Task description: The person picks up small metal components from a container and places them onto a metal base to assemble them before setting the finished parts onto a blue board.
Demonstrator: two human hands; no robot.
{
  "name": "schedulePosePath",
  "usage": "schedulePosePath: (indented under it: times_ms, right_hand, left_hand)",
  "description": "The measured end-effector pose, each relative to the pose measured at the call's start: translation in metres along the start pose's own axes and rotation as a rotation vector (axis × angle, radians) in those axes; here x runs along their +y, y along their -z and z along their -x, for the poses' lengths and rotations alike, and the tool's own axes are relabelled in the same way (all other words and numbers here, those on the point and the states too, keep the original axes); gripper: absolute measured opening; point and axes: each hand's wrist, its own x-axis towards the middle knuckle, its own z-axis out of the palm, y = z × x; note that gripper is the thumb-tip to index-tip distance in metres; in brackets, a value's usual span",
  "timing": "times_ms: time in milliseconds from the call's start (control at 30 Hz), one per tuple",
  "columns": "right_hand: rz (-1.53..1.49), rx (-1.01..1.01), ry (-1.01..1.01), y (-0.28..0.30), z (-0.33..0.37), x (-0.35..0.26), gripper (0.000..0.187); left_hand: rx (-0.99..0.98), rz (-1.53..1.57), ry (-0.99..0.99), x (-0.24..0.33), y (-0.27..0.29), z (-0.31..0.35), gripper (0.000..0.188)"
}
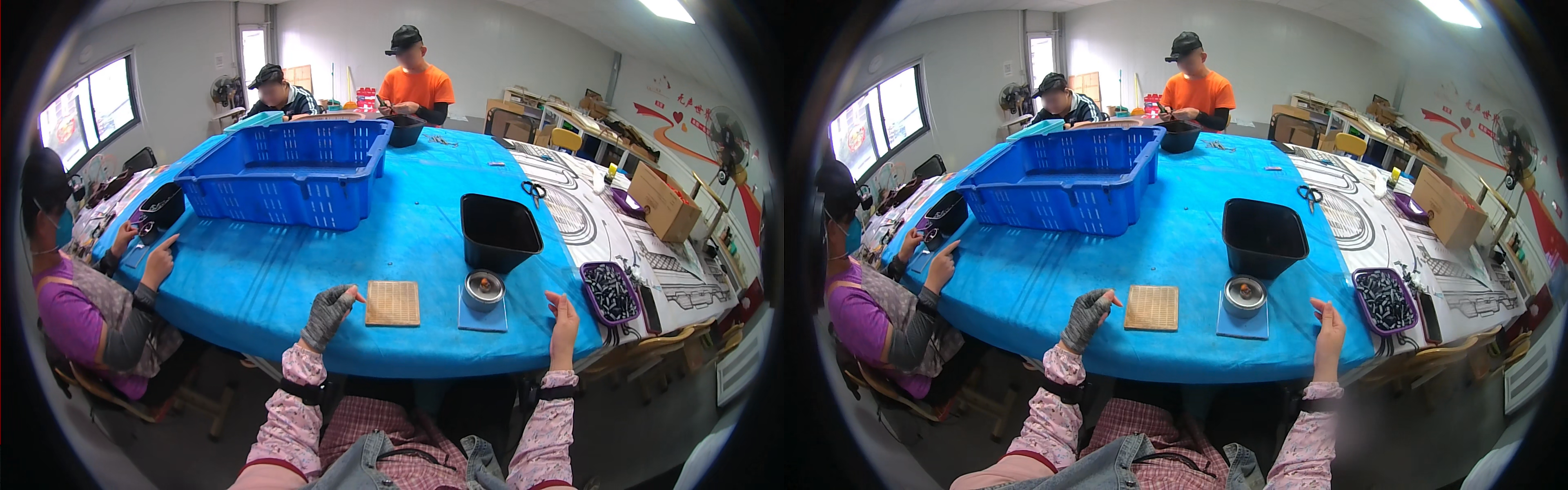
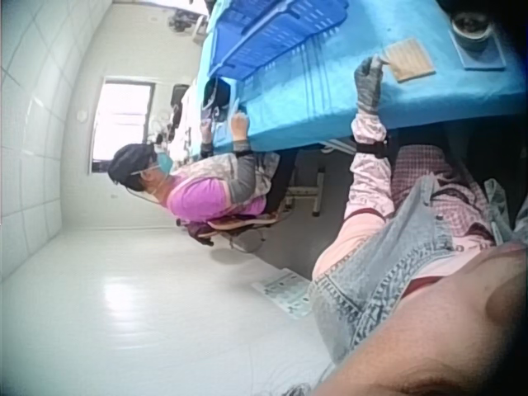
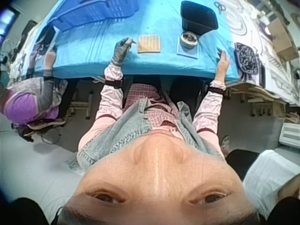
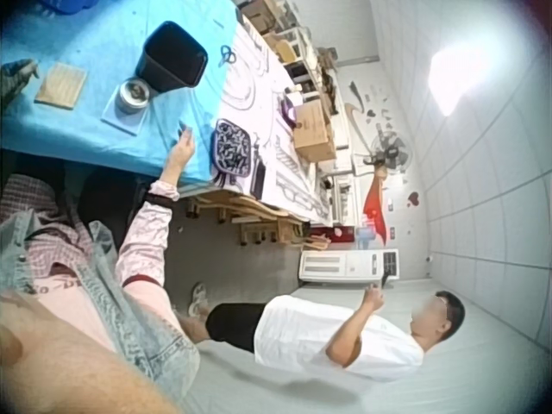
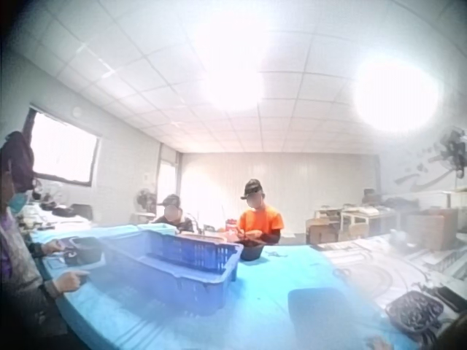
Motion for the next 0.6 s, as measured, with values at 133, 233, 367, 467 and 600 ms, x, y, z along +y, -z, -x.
schedulePosePath:
  times_ms: [133,233,367,467,600]
  right_hand:
    - [-0.106,0.04,0.019,-0.005,-0.002,-0.002,0.045]
    - [-0.236,0.08,0.07,-0.008,-0.002,0.001,0.055]
    - [-0.241,0.076,0.126,-0.009,-0.001,0.0,0.069]
    - [-0.292,0.154,0.125,-0.006,-0.002,0.004,0.06]
    - [-0.064,0.04,-0.046,-0.004,-0.003,0.005,0.038]
  left_hand:
    - [-0.023,0.009,0.006,0.0,0.002,0.0,0.032]
    - [-0.024,0.051,0.014,-0.009,0.007,-0.002,0.034]
    - [0.217,0.479,-0.185,-0.016,-0.005,-0.009,0.058]
    - [0.062,0.726,-0.168,-0.037,0.019,-0.018,0.058]
    - [-0.011,0.66,-0.108,-0.045,0.021,-0.015,0.041]
